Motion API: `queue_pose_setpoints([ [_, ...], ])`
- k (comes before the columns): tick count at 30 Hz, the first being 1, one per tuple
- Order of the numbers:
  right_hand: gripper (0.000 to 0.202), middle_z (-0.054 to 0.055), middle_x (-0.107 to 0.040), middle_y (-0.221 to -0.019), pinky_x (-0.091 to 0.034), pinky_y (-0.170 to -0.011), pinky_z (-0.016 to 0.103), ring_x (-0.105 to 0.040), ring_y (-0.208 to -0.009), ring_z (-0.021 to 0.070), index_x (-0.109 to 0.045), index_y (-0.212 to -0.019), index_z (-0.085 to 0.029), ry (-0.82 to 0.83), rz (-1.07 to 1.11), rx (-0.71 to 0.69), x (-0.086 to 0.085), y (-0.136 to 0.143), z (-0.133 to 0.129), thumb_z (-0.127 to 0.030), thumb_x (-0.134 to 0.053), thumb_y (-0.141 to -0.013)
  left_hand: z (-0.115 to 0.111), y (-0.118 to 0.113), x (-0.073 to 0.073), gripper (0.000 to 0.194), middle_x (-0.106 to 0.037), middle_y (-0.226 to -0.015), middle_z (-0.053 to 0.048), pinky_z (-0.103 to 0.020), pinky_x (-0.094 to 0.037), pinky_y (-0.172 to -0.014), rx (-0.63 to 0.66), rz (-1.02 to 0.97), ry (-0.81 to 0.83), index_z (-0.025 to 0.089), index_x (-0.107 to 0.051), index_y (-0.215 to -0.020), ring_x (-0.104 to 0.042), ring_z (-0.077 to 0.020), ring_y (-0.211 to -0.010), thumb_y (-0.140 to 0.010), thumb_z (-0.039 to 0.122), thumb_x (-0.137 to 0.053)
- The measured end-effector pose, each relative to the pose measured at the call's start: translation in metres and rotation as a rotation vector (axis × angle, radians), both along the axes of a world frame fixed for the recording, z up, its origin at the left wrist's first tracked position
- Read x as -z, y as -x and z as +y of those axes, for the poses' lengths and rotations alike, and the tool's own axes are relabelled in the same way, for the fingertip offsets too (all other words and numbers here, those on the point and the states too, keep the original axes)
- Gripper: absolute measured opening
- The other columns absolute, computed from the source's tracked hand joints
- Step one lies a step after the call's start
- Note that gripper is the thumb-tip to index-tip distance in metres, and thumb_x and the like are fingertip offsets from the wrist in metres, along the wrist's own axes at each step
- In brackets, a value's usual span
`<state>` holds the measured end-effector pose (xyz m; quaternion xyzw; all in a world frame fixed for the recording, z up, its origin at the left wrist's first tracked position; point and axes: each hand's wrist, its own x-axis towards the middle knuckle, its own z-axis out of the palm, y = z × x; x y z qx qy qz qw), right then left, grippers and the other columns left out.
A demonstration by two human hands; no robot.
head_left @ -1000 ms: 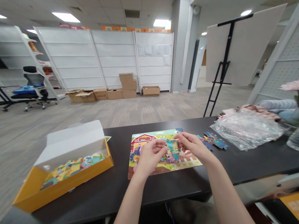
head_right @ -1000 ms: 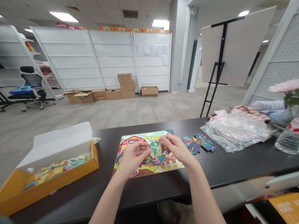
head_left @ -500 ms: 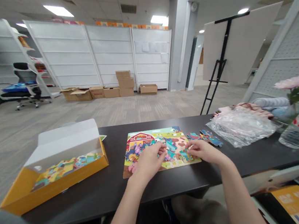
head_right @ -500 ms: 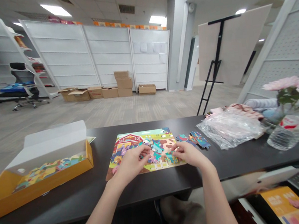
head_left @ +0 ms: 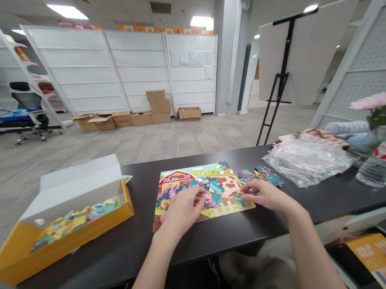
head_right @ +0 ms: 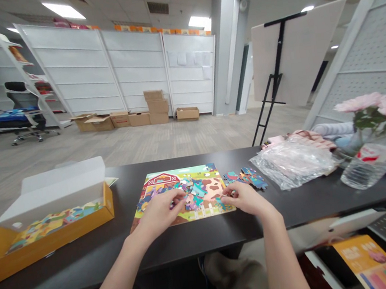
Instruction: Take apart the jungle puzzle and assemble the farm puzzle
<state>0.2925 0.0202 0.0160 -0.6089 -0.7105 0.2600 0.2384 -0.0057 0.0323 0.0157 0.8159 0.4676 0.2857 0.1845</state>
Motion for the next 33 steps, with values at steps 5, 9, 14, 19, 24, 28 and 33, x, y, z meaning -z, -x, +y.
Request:
queue_pose_setpoints([
  [5, 0.046, 0.003, -0.067, -0.085, -0.046, -0.069, 0.030, -0.059, -0.074, 0.0203, -0.077, -0.104, -0.021, 0.050, -0.083, -0.001, -0.003, 0.004, -0.004, -0.030, -0.085, -0.060, 0.003, 0.013, 0.006, 0.019, -0.078, -0.103, -0.004, -0.032, -0.052, -0.082, -0.022, 0.026, -0.019, 0.024, -0.071, -0.102, -0.073, -0.0239, -0.092, -0.093, 0.029, -0.056],
  [9, 0.042, 0.000, -0.063, -0.078, -0.044, -0.065, 0.028, -0.056, -0.071, 0.0183, -0.078, -0.100, -0.020, 0.084, -0.109, 0.007, -0.005, 0.004, -0.005, -0.024, -0.084, -0.058, 0.006, 0.020, 0.008, 0.020, -0.078, -0.103, -0.003, -0.031, -0.050, -0.079, -0.054, 0.052, -0.009, 0.025, -0.072, -0.104, -0.073, -0.0225, -0.090, -0.092, 0.029, -0.057],
  [14, 0.045, -0.002, -0.060, -0.073, -0.044, -0.062, 0.026, -0.057, -0.067, 0.0162, -0.079, -0.103, -0.020, 0.136, -0.044, 0.020, -0.007, -0.003, -0.006, -0.021, -0.082, -0.058, 0.002, 0.023, 0.000, 0.020, -0.078, -0.096, -0.004, -0.029, -0.049, -0.076, -0.072, 0.115, -0.019, 0.025, -0.072, -0.104, -0.073, -0.0222, -0.088, -0.093, 0.028, -0.055],
  [19, 0.047, -0.002, -0.059, -0.072, -0.046, -0.062, 0.026, -0.057, -0.065, 0.0160, -0.079, -0.106, -0.020, 0.169, -0.008, 0.010, -0.009, -0.006, -0.006, -0.021, -0.079, -0.060, 0.000, 0.026, -0.003, 0.019, -0.077, -0.088, -0.002, -0.027, -0.047, -0.070, -0.089, 0.133, 0.001, 0.026, -0.071, -0.102, -0.073, -0.0218, -0.088, -0.093, 0.029, -0.055],
  [24, 0.048, -0.001, -0.060, -0.072, -0.046, -0.061, 0.026, -0.057, -0.066, 0.0165, -0.080, -0.107, -0.020, 0.163, -0.004, 0.014, -0.009, -0.006, -0.007, -0.020, -0.079, -0.059, 0.000, 0.031, 0.000, 0.019, -0.077, -0.098, -0.003, -0.028, -0.048, -0.071, -0.104, 0.162, -0.010, 0.026, -0.070, -0.103, -0.072, -0.0223, -0.091, -0.094, 0.031, -0.054],
  [28, 0.048, -0.001, -0.061, -0.074, -0.046, -0.060, 0.026, -0.057, -0.066, 0.0161, -0.080, -0.107, -0.021, 0.169, 0.002, 0.009, -0.009, -0.007, -0.007, -0.021, -0.079, -0.059, 0.000, 0.034, 0.001, 0.020, -0.077, -0.102, -0.003, -0.029, -0.050, -0.076, -0.097, 0.137, -0.033, 0.026, -0.071, -0.102, -0.072, -0.0217, -0.091, -0.094, 0.030, -0.053],
  [33, 0.050, 0.001, -0.063, -0.078, -0.046, -0.063, 0.026, -0.058, -0.069, 0.0166, -0.079, -0.109, -0.019, 0.174, -0.019, -0.003, -0.007, -0.008, -0.005, -0.022, -0.078, -0.059, -0.001, 0.037, -0.001, 0.019, -0.078, -0.102, -0.003, -0.030, -0.050, -0.078, -0.115, 0.143, -0.026, 0.026, -0.072, -0.101, -0.072, -0.0237, -0.096, -0.093, 0.029, -0.054],
])
